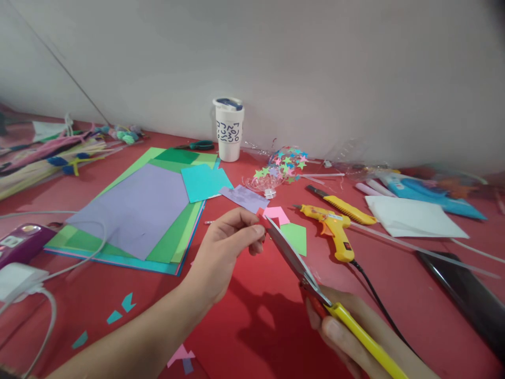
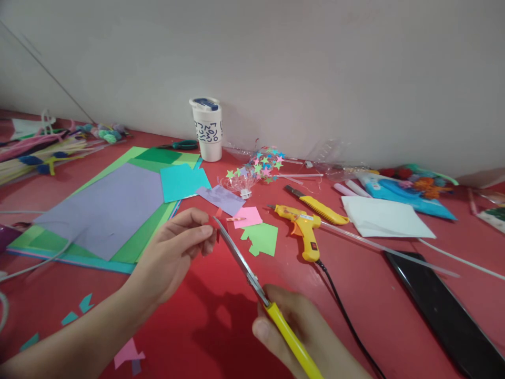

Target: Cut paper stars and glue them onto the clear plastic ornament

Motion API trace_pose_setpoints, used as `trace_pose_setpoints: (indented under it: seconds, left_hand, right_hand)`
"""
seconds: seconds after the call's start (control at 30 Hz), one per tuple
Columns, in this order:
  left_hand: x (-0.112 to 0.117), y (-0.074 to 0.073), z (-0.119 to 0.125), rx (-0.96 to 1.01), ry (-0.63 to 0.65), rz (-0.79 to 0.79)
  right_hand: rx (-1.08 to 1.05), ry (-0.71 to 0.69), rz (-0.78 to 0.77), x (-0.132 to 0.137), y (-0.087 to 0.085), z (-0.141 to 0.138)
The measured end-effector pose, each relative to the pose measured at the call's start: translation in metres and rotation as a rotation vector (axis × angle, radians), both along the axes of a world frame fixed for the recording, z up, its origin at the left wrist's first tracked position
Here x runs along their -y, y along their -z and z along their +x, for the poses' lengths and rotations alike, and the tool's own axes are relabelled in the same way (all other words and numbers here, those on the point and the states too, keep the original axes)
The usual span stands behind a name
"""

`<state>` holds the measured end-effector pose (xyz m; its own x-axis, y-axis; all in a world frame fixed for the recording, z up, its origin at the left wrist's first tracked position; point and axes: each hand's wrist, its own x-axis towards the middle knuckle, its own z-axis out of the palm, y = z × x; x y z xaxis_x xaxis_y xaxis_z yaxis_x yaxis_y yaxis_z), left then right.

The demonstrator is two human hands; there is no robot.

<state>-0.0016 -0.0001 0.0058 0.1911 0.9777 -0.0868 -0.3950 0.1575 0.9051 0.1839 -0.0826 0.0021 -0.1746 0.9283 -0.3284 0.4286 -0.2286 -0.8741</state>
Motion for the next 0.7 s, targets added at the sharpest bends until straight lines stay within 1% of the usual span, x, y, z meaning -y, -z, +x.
trace_pose_setpoints:
  seconds: [0.2,0.47,0.7]
  left_hand:
    - [0.0003,0.0015,0.0001,0.008,0.011,0.002]
    - [0.0001,0.0009,-0.0007,0.012,0.014,0.002]
    - [0.0006,0.0003,0.0004,0.011,0.015,-0.009]
  right_hand:
    - [-0.037,-0.060,0.018,-0.0039,0.0084,0.0040]
    - [-0.011,0.015,-0.009,0.0007,0.0020,0.0004]
    - [-0.031,0.013,-0.018,0.0016,0.0052,-0.0002]
